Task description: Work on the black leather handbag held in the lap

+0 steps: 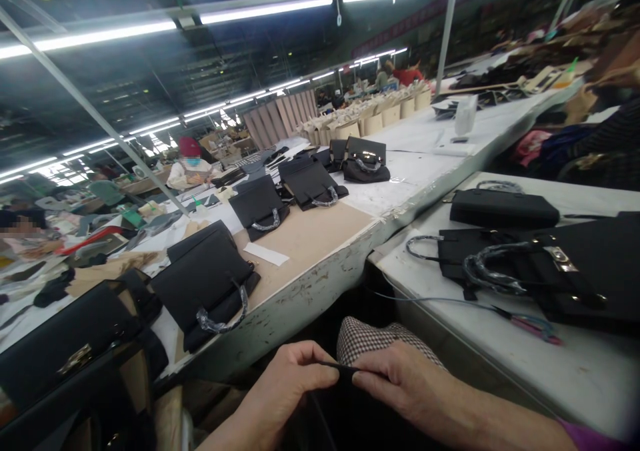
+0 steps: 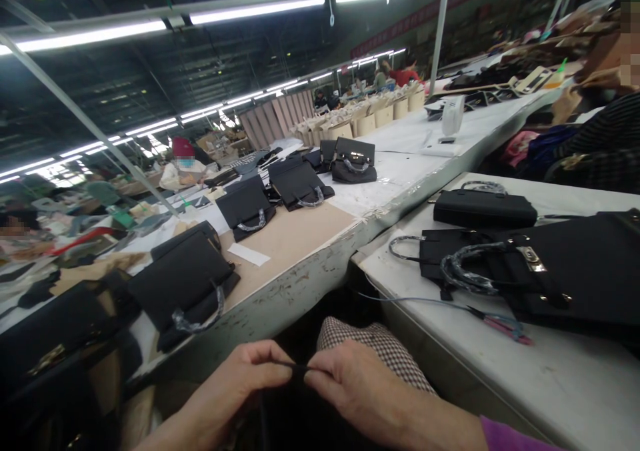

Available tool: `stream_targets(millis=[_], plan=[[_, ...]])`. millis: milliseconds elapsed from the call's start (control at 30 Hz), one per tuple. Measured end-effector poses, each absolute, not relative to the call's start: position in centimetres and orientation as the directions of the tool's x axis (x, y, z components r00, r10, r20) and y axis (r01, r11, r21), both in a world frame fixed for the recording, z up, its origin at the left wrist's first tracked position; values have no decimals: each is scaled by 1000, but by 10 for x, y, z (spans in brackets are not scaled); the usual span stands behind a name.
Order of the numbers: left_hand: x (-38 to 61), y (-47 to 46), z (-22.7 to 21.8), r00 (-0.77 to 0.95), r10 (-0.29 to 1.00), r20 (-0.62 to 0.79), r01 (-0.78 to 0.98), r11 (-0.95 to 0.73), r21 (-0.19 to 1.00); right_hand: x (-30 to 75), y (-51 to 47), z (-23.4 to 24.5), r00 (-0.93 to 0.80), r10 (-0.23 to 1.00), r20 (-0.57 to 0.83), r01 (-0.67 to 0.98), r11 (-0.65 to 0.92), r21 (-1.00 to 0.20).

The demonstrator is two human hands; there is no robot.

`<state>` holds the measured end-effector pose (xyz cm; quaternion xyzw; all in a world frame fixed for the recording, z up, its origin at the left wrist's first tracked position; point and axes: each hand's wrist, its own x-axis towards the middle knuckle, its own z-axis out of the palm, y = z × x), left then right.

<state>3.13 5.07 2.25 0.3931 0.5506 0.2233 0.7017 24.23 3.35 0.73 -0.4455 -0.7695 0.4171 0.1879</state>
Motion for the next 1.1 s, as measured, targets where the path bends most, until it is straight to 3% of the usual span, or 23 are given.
stream_targets(millis=[767,967,1100], plan=[[42,43,38,216,804,-554,296,487,822,241,21,8,-515,855,-59,636,335,-695],[36,35,34,31,853,-521,328,483,812,240,19,13,-528,846,-72,644,344,-684],[32,41,22,193,796,-573,234,530,815,242,21,14,-530,845,-74,638,340,-691]])
